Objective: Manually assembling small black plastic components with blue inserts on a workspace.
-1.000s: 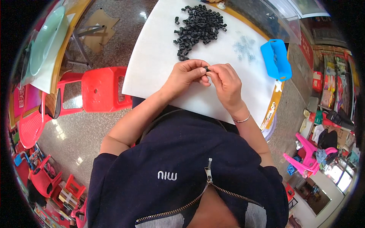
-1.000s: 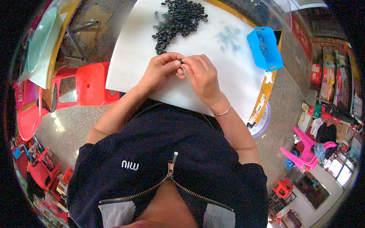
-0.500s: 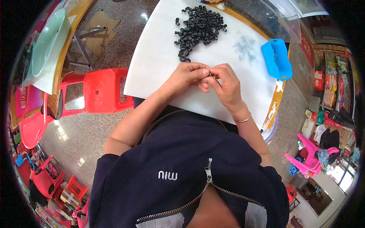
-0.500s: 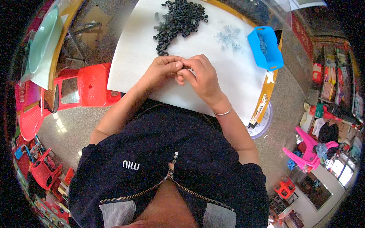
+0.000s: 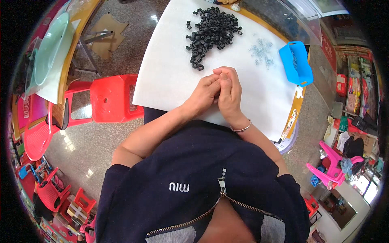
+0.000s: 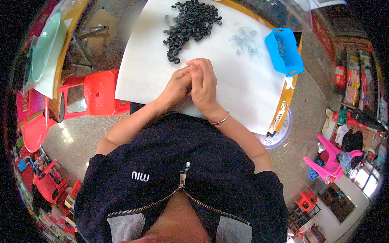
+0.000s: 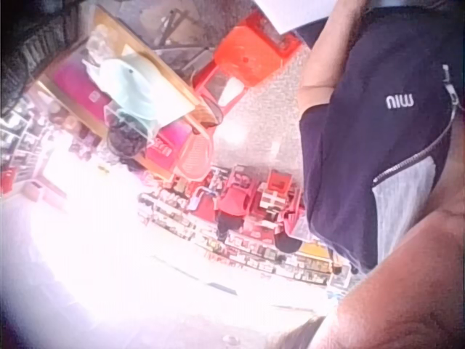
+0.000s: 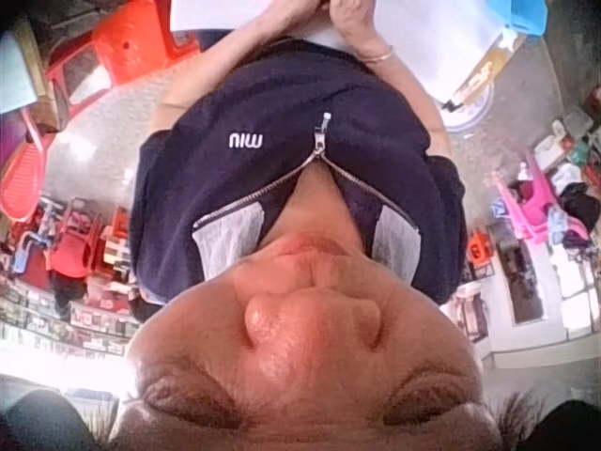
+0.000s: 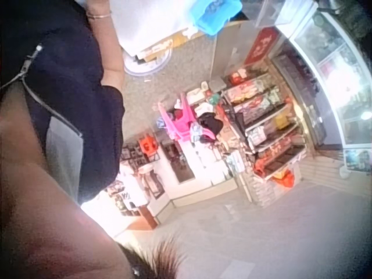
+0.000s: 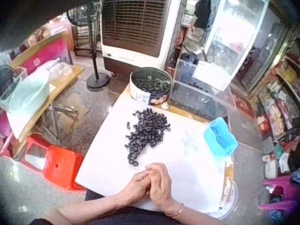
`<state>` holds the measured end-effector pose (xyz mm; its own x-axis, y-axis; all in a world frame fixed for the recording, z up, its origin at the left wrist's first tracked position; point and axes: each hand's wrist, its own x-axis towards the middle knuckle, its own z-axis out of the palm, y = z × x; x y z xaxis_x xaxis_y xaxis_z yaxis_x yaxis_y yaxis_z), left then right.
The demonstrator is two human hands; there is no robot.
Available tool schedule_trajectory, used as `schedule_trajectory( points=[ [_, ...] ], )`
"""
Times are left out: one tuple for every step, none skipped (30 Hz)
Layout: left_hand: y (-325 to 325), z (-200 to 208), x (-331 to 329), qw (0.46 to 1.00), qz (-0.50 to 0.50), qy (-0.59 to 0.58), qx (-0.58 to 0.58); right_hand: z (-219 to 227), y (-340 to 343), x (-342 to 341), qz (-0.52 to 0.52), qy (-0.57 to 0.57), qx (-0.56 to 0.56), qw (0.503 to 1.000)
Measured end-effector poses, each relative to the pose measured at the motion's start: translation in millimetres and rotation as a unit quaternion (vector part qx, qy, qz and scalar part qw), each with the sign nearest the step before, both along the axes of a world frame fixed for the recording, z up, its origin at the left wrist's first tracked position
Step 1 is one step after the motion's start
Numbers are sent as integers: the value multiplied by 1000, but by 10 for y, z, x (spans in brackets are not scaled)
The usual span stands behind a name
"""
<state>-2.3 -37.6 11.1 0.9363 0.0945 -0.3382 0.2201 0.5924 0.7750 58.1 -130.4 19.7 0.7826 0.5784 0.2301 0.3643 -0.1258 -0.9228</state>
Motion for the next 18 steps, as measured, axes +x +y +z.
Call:
schedule_trajectory(
  points=[
    [-49,-6,17,1000,21,-3,8,-29,-2,1,-12,-17,3,1000],
    [-109,-2,40,999,42,-5,17,-49,0,0,-22,-20,8,1000],
    [-138,1,53,998,63,-8,26,-68,3,-3,-31,-24,14,999],
    [-137,0,55,998,56,-7,34,-80,2,-4,-41,-27,21,999],
    [-134,0,56,998,48,-6,42,-86,-7,-1,-38,-20,16,999],
    [-112,7,65,998,40,-6,53,-78,-3,13,-34,-14,15,999],
    [-72,12,62,999,13,-5,34,-55,1,27,-31,-7,14,999],
    [-14,16,46,1000,-15,-4,15,3,-32,36,-17,91,3,996],
    [41,17,45,999,-44,-5,-2,150,-66,38,-2,187,-8,982],
    [68,2,56,997,-19,-23,-67,220,-83,62,17,202,-5,979],
    [66,-41,43,991,6,-41,-131,283,-111,64,36,222,-3,974],
    [69,-31,47,979,29,-60,-195,297,-136,80,59,163,10,985],
    [87,-15,52,982,20,-46,-181,292,-155,117,81,104,23,991],
    [107,10,54,986,12,-32,-166,189,-209,204,88,21,-24,996],
    [104,32,60,988,3,-17,-153,170,-243,247,88,14,-26,996],
    [86,23,76,989,2,-2,-145,167,-269,284,89,6,-29,996],
    [75,31,82,988,2,-4,-157,181,-293,324,90,-1,-32,995],
    [78,48,96,986,0,-8,-169,216,-306,400,72,-15,-21,997]
  ],
)
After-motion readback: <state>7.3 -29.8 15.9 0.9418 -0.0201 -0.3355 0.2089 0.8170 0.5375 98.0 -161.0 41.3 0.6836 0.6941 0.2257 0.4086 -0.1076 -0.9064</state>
